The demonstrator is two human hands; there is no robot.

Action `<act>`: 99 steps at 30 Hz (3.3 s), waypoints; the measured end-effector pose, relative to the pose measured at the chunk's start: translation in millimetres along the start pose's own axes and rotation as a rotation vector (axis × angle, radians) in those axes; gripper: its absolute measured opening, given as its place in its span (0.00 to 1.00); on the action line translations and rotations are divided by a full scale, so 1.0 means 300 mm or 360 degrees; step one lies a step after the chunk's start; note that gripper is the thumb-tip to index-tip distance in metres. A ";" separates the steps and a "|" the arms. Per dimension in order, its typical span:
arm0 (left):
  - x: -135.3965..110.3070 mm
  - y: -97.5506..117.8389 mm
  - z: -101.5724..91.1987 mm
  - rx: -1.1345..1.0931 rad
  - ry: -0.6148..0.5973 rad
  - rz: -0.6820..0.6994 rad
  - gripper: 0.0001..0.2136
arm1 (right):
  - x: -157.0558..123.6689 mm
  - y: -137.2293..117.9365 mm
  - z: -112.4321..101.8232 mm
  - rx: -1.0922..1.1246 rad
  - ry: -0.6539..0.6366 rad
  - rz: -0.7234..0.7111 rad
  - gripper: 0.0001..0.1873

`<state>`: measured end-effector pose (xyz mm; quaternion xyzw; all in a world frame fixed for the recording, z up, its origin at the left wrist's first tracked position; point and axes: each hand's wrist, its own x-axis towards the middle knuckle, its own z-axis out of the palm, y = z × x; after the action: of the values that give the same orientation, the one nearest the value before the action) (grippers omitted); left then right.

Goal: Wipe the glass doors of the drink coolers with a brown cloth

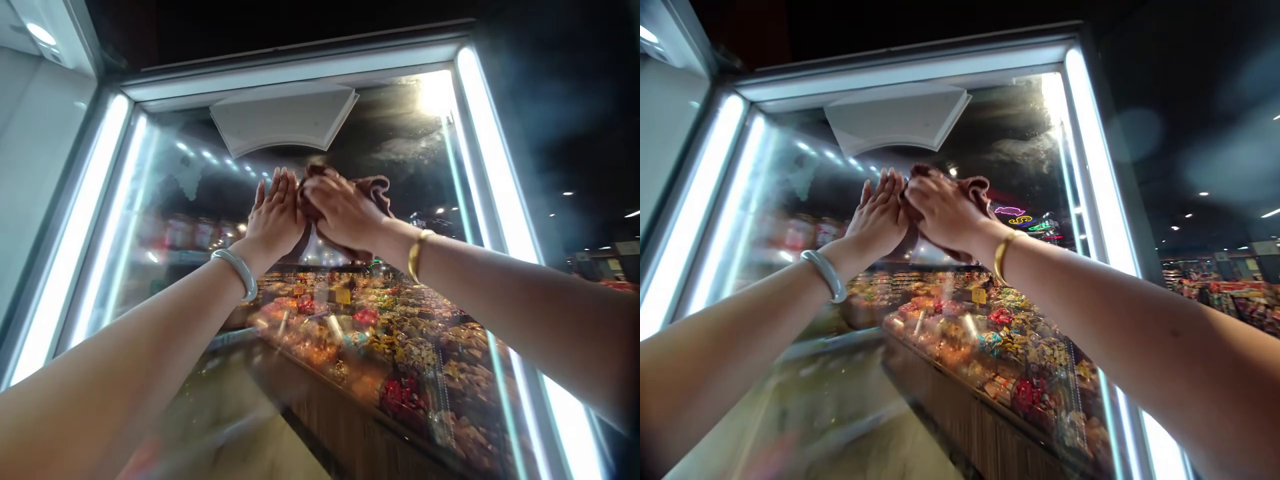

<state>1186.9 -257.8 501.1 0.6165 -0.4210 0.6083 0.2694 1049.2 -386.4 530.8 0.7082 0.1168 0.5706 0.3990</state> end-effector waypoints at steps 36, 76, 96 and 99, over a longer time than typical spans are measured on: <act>-0.072 -0.298 -0.023 0.0119 -0.0050 0.0011 0.33 | 0.142 -0.006 0.062 -0.0076 -0.0093 -0.0099 0.32; -0.282 -0.570 -0.056 0.0192 -0.0144 -0.0090 0.34 | 0.287 -0.412 0.278 0.0231 -0.0201 -0.0351 0.30; -0.523 -0.598 -0.041 0.0166 -0.0127 -0.0034 0.32 | 0.285 -0.409 0.262 0.0297 -0.0165 -0.0284 0.30; -0.552 -0.587 -0.019 0.0165 -0.0116 -0.0051 0.33 | 0.320 -0.459 0.287 0.0327 -0.0083 -0.0098 0.30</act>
<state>1348.7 -133.2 371.6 0.6581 -0.3885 0.6021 0.2312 1197.7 -274.1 500.6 0.7561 0.1858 0.5244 0.3445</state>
